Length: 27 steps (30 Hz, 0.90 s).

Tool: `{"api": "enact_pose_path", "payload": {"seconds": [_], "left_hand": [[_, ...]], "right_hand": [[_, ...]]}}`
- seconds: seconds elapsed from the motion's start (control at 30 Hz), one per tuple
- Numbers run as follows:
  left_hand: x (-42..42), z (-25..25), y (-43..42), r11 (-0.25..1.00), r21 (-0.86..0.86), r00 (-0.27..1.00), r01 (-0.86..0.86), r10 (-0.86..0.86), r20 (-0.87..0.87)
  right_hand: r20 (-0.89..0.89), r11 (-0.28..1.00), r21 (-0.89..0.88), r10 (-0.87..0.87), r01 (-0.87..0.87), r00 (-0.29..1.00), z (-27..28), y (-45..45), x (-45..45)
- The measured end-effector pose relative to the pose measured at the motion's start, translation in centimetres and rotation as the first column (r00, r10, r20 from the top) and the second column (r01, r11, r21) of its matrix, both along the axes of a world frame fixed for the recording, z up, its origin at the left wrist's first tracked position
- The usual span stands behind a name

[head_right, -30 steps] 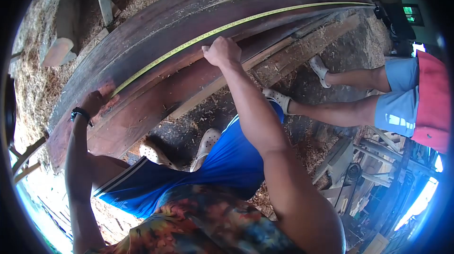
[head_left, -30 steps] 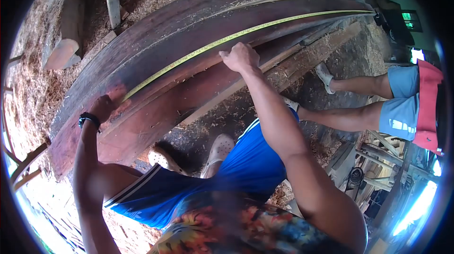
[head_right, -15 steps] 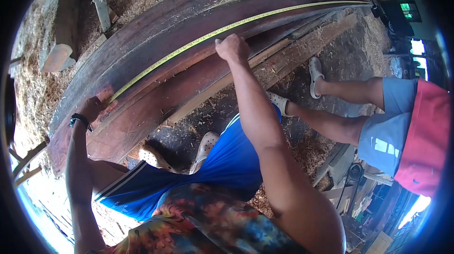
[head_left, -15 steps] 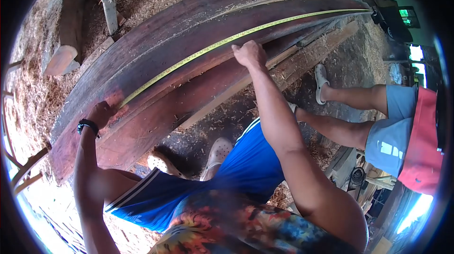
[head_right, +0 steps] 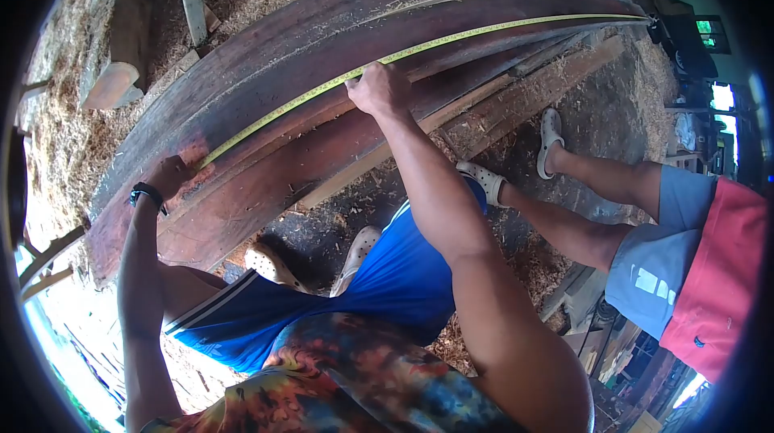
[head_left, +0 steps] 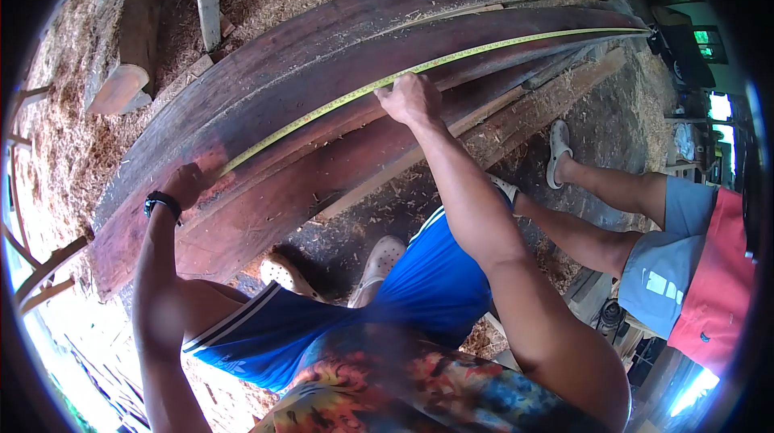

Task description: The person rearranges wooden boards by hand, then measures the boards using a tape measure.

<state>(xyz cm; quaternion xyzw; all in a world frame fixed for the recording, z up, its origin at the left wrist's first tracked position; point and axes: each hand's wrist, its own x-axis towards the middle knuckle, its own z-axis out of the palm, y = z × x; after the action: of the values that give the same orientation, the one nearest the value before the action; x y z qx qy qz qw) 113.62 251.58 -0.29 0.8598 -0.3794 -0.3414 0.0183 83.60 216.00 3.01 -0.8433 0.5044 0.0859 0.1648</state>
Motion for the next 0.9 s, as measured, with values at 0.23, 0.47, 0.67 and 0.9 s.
{"api": "enact_pose_path", "payload": {"seconds": [0.23,0.47,0.67,0.9], "left_hand": [[-0.3,0.6,-0.2,0.999,0.021,0.999,-0.025,0.026,-0.037],[-0.8,1.6,-0.9,0.998,0.052,0.998,-0.033,0.036,-0.046],[-2.2,3.2,-2.5,0.998,-0.035,0.986,0.056,-0.061,-0.155],[-0.9,1.1,-1.5,0.873,-0.085,0.876,0.479,-0.483,-0.02]], "right_hand": [[-0.041,1.0,-0.002,-0.006,0.006,0.999,-0.3,0.0,0.0],[-0.06,1.0,0.023,-0.016,0.018,0.998,-0.3,-0.1,0.2],[-0.076,0.999,0.013,-0.05,0.051,0.996,-0.4,-0.1,0.4],[0.102,0.932,-0.213,0.321,-0.295,0.942,-5.1,-2.7,-0.8]]}}
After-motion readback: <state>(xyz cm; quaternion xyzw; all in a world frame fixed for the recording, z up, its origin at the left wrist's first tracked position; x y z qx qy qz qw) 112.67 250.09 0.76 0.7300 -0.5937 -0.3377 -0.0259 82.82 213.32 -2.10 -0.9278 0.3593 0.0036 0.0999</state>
